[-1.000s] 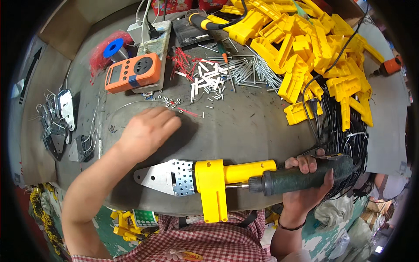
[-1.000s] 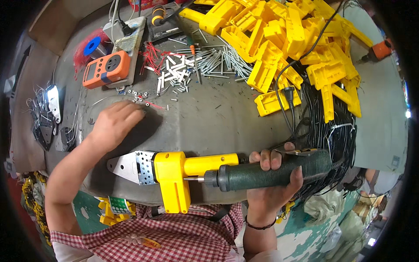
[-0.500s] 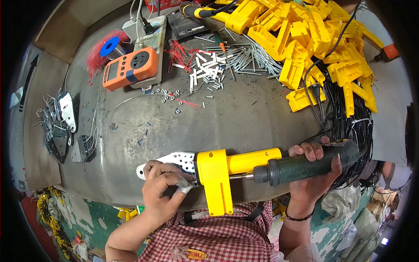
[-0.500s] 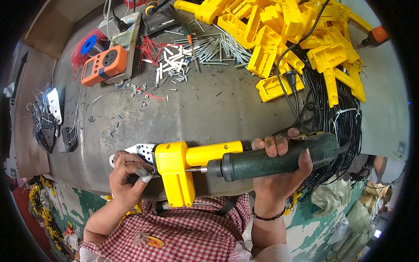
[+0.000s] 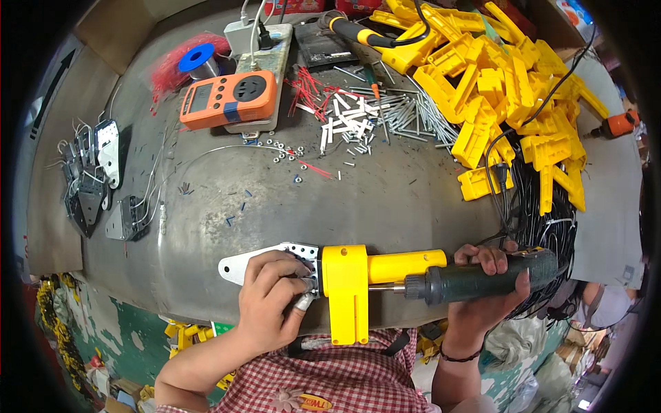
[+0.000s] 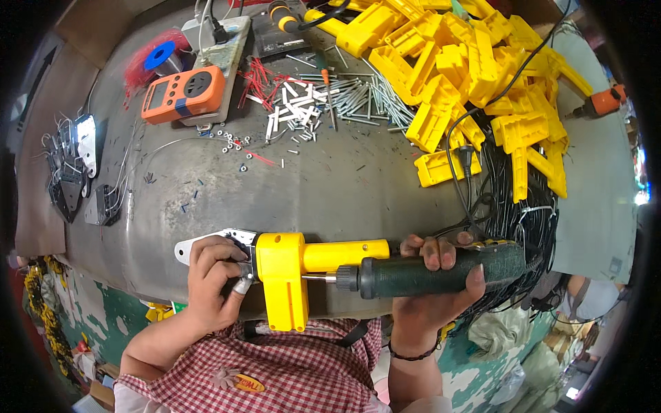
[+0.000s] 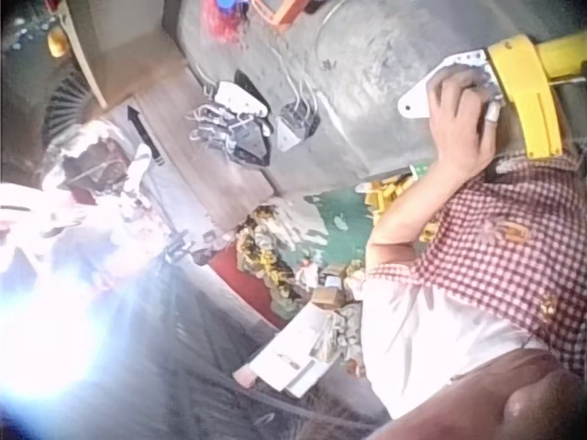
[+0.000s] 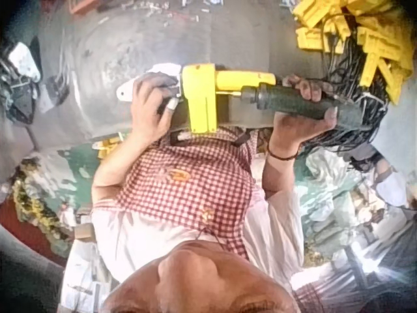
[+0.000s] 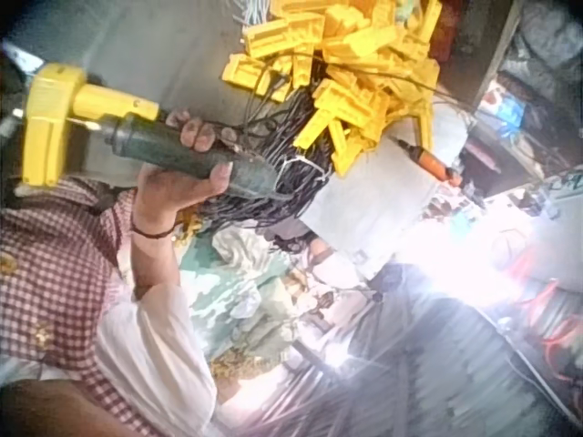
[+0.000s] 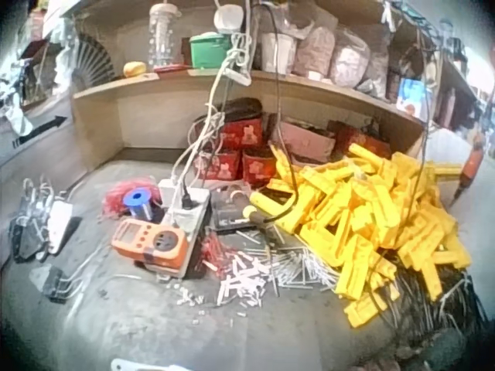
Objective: The person assembles an electronic device by soldering wires to a motor with a soldering iron, then fitting the motor and other components into a yellow plastic housing and securing them with screws using an electric screwdriver.
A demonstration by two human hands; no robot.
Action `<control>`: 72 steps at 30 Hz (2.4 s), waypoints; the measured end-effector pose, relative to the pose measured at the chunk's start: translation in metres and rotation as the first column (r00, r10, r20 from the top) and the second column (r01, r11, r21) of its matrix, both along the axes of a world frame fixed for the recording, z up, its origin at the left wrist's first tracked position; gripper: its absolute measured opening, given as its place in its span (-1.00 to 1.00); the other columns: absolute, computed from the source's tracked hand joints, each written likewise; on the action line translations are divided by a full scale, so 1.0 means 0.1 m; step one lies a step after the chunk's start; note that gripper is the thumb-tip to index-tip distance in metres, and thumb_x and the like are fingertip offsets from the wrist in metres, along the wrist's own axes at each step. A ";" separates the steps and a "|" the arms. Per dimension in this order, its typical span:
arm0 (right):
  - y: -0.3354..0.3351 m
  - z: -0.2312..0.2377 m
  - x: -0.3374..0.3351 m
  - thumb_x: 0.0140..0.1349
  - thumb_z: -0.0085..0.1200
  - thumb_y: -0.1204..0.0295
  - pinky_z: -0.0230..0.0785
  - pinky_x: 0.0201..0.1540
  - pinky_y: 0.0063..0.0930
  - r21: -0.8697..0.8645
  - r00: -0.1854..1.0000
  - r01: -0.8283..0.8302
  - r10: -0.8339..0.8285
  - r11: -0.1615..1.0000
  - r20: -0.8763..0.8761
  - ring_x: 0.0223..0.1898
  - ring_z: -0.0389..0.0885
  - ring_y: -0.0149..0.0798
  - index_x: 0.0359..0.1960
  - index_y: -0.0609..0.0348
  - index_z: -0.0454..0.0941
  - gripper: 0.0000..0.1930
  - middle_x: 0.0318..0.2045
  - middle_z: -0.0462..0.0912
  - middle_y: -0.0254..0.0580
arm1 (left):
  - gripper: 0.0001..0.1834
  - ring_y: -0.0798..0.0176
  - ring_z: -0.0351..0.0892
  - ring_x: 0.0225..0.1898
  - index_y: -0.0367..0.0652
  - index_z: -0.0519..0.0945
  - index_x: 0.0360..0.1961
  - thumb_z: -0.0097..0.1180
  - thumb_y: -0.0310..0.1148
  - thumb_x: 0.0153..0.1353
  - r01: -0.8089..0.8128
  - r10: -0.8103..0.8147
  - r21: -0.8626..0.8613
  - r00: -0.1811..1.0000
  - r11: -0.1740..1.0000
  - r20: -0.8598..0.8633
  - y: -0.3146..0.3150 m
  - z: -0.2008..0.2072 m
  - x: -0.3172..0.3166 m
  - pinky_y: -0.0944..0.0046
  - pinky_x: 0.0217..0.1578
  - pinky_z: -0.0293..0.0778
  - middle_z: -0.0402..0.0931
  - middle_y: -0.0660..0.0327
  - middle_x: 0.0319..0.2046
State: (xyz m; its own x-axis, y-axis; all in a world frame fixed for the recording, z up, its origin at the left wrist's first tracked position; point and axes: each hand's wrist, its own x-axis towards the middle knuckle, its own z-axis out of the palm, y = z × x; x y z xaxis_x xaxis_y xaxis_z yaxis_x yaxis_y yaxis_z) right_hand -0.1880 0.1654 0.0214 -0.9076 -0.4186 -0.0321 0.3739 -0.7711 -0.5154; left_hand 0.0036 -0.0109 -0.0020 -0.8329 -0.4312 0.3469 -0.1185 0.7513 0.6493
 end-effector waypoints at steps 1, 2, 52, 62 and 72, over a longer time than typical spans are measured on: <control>0.00 0.00 0.01 0.12 0.02 0.17 0.12 0.02 -0.32 0.013 1.000 0.011 -0.011 1.000 -0.006 -0.41 0.40 -0.44 -0.13 0.04 0.31 -0.65 -0.52 0.39 -0.44 | -0.79 0.02 0.41 -0.15 -0.15 0.48 -0.46 0.18 -0.49 -0.22 -0.004 0.004 -0.003 1.000 1.000 -0.004 -0.01 -0.01 0.00 0.15 -0.22 0.38 0.47 0.17 -0.28; -0.01 -0.01 0.01 0.13 0.02 0.17 0.12 0.04 -0.31 0.026 1.000 0.023 -0.023 0.999 -0.010 -0.40 0.40 -0.45 -0.13 0.04 0.31 -0.65 -0.51 0.40 -0.44 | -0.79 0.02 0.41 -0.15 -0.15 0.48 -0.46 0.18 -0.49 -0.22 -0.009 0.009 -0.003 1.000 1.000 -0.005 0.00 -0.02 0.01 0.15 -0.22 0.38 0.47 0.17 -0.28; -2.63 0.37 -0.28 0.06 0.07 0.49 0.35 -0.15 -0.29 0.589 0.032 0.367 0.623 0.721 -0.782 -0.21 0.54 0.03 -0.31 0.33 0.50 -0.82 -0.31 0.57 0.07 | -0.78 0.49 0.37 -0.31 -0.24 0.47 -0.18 0.07 -0.42 0.15 -0.528 0.658 0.691 0.746 0.493 0.101 -1.12 0.02 1.32 0.45 -0.28 0.29 0.44 0.36 -0.34; -3.13 0.42 -0.52 0.05 0.10 0.47 0.36 -0.11 -0.30 0.747 -0.173 0.330 0.814 0.578 -0.554 -0.17 0.56 -0.01 -0.20 0.32 0.49 -0.73 -0.27 0.60 0.08 | -0.76 0.00 0.48 -0.20 -0.28 0.50 -0.22 0.01 -0.52 0.04 -0.672 0.661 0.095 0.740 0.735 0.120 -0.92 0.08 1.23 0.24 -0.14 0.37 0.47 0.04 -0.30; -2.88 0.30 -0.35 0.07 0.10 0.41 0.31 -0.01 -0.20 0.604 -0.001 0.638 0.785 0.478 -0.620 -0.06 0.48 0.11 0.03 0.31 0.33 -0.53 -0.18 0.54 0.19 | -0.73 -0.11 0.49 -0.46 -0.25 0.53 -0.50 0.15 -0.23 0.05 -0.575 0.408 0.163 0.725 0.802 0.555 -0.15 0.28 1.61 0.09 -0.43 0.40 0.46 0.00 -0.58</control>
State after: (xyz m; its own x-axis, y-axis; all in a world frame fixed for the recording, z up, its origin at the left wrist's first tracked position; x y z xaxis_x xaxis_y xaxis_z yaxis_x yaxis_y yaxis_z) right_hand -0.2231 -0.1226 0.0509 -0.2912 -0.8995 0.3257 -0.8891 0.1288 -0.4393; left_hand 0.1646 -0.0262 0.0256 -0.4871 -0.8371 -0.2490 -0.7637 0.2699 0.5865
